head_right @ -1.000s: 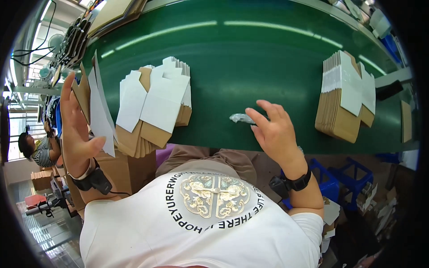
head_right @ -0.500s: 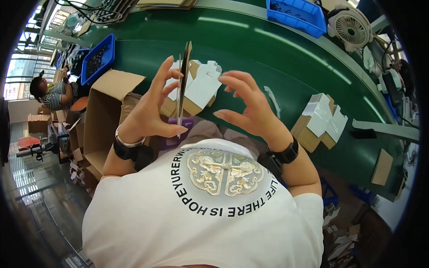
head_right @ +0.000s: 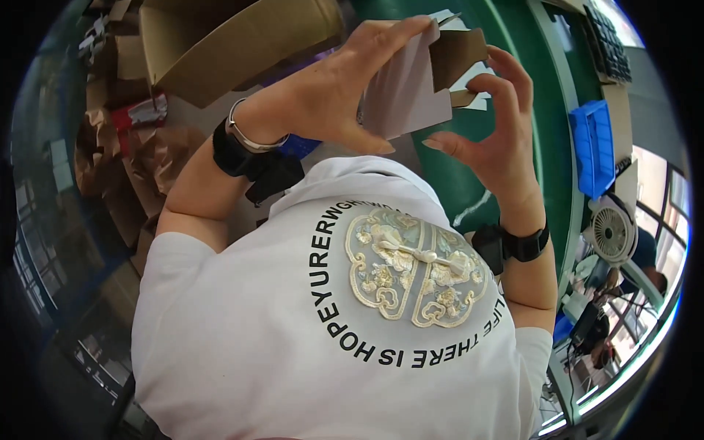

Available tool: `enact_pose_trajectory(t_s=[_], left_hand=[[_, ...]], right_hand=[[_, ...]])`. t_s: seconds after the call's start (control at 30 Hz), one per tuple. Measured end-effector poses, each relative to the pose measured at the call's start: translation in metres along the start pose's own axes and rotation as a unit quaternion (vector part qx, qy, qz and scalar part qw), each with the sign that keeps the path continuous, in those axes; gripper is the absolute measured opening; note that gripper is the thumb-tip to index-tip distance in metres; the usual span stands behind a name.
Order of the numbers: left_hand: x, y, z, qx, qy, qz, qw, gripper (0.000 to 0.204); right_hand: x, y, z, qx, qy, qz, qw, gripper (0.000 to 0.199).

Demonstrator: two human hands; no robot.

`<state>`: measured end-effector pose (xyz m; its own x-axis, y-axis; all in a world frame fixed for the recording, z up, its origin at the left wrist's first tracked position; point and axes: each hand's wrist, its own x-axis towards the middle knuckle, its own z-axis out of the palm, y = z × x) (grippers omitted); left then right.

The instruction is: The person picks up flat cardboard pieces, folds them into small white boxes by hand, and places them into a larger cardboard box, repeating the process several times.

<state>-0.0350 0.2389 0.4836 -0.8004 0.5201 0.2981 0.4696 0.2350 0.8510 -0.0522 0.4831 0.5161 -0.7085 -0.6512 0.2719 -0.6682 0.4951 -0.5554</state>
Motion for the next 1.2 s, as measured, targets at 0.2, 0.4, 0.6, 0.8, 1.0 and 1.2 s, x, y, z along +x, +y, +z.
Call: enact_pose_trajectory(t_s=[0.2, 0.4, 0.6, 0.8, 1.0, 1.2], left_hand=[[-0.038, 0.011, -0.032, 0.207, 0.208, 0.042, 0.955, 0.072], [-0.011, 0.022, 0.002, 0.289, 0.225, -0.010, 0.930, 0.094], [0.031, 0.014, 0.058, 0.279, 0.257, 0.071, 0.923, 0.108], [0.037, 0.022, 0.093, 0.111, 0.197, 0.135, 0.965, 0.107], [0.061, 0.020, 0.060, -0.088, -0.059, 0.104, 0.989, 0.103], [0.096, 0.025, 0.059, -0.134, -0.346, 0.120, 0.921, 0.065]], right_hand=[[0.005, 0.009, 0.038, 0.206, -0.008, 0.117, 0.972, 0.081], [0.011, 0.011, 0.042, 0.406, 0.072, 0.119, 0.903, 0.104], [-0.025, 0.017, 0.028, 0.507, 0.200, 0.202, 0.814, 0.119], [-0.073, 0.015, 0.001, 0.390, 0.281, 0.209, 0.851, 0.118], [-0.145, 0.003, -0.008, 0.297, 0.171, 0.226, 0.912, 0.111], [-0.157, -0.015, -0.002, 0.308, 0.171, 0.252, 0.901, 0.107]])
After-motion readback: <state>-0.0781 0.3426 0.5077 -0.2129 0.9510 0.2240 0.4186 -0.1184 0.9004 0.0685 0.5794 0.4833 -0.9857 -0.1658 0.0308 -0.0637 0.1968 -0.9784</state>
